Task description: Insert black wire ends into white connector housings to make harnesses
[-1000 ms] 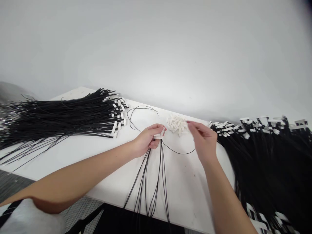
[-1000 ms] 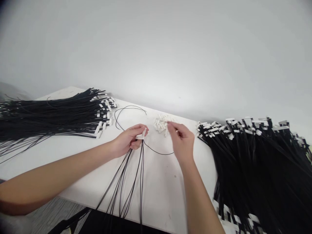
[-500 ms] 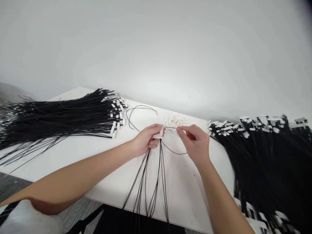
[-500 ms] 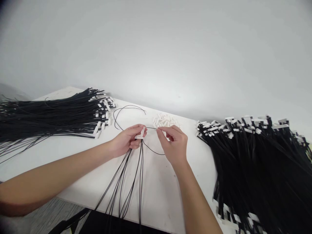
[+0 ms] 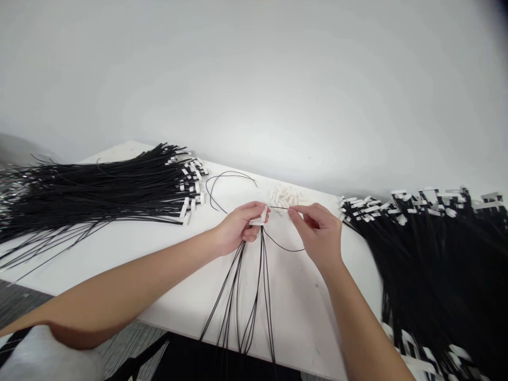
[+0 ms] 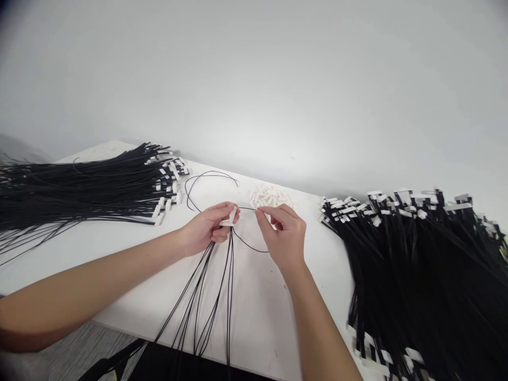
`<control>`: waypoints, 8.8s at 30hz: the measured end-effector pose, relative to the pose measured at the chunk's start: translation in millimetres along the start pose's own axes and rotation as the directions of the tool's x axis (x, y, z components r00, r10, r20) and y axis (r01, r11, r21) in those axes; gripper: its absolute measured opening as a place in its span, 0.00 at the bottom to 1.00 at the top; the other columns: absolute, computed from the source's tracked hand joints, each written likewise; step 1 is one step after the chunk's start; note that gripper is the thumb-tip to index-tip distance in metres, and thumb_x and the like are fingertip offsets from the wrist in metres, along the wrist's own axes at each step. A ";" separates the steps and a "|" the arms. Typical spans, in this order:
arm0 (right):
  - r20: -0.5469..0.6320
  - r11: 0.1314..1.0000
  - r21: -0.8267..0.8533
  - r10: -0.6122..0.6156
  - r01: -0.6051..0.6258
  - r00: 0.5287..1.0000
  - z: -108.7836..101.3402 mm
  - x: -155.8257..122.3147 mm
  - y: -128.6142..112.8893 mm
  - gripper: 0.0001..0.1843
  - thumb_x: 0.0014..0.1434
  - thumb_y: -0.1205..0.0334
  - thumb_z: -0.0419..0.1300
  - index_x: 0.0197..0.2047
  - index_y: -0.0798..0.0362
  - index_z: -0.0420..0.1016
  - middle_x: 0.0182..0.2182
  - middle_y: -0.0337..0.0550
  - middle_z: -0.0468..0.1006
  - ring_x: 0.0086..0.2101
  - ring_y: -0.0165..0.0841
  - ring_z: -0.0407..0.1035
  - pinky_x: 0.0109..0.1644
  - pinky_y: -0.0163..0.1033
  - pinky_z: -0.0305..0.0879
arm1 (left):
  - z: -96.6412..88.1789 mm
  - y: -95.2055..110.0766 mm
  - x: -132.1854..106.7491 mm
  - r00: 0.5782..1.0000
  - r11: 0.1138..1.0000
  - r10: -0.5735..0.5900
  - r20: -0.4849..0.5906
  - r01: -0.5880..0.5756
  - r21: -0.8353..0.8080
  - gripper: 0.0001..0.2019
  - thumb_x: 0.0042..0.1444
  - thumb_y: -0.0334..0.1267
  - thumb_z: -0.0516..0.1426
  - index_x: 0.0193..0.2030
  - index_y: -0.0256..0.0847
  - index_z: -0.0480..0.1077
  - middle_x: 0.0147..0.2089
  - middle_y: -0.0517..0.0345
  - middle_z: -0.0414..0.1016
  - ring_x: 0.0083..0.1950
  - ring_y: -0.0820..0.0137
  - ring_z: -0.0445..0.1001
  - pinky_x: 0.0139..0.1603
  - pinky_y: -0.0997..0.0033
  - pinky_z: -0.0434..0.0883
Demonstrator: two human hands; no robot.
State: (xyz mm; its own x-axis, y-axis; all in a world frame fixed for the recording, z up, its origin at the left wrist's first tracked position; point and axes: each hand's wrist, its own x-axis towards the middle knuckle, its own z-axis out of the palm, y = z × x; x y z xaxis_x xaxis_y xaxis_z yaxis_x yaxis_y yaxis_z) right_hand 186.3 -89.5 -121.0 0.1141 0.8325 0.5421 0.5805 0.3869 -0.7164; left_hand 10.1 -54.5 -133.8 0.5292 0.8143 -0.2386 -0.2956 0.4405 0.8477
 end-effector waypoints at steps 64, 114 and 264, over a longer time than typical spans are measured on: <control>0.088 0.778 -0.449 -0.451 0.439 0.888 7.2 -4.8 10.8 0.04 0.56 0.63 0.59 0.30 0.49 0.74 0.23 0.32 0.72 0.27 0.23 0.63 0.48 0.41 0.48 | -2.8 -2.7 1.8 0.998 0.992 -0.060 -0.013 0.061 0.108 0.11 0.49 0.42 0.58 0.30 0.36 0.64 0.29 0.61 0.62 0.16 0.87 0.45 0.18 0.77 0.39; 0.447 0.688 -0.122 -0.605 0.715 0.659 13.8 -16.3 9.2 0.07 0.54 0.71 0.54 0.31 0.50 0.72 0.31 0.33 0.73 0.28 0.22 0.62 0.31 0.31 0.53 | -6.4 -0.4 4.1 0.997 0.999 -0.048 -0.057 0.049 0.007 0.13 0.50 0.46 0.56 0.29 0.37 0.64 0.20 0.65 0.50 0.16 0.83 0.45 0.15 0.80 0.43; 0.239 0.764 -0.469 -0.373 0.443 0.897 -6.7 -6.1 17.5 0.10 0.57 0.66 0.50 0.35 0.53 0.74 0.17 0.36 0.65 0.19 0.22 0.52 0.24 0.30 0.49 | -3.9 -5.9 5.1 1.000 1.000 -0.013 0.010 0.013 0.012 0.14 0.50 0.46 0.57 0.29 0.37 0.61 0.34 0.61 0.60 0.17 0.86 0.48 0.17 0.80 0.43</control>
State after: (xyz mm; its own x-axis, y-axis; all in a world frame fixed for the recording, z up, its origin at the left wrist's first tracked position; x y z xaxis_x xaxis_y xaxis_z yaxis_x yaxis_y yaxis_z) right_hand 201.2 -90.5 -133.9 -0.3071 0.6970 0.6479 0.8724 0.4783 -0.1011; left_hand 11.4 -51.5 -141.8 0.5410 0.8046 -0.2449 -0.2790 0.4464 0.8503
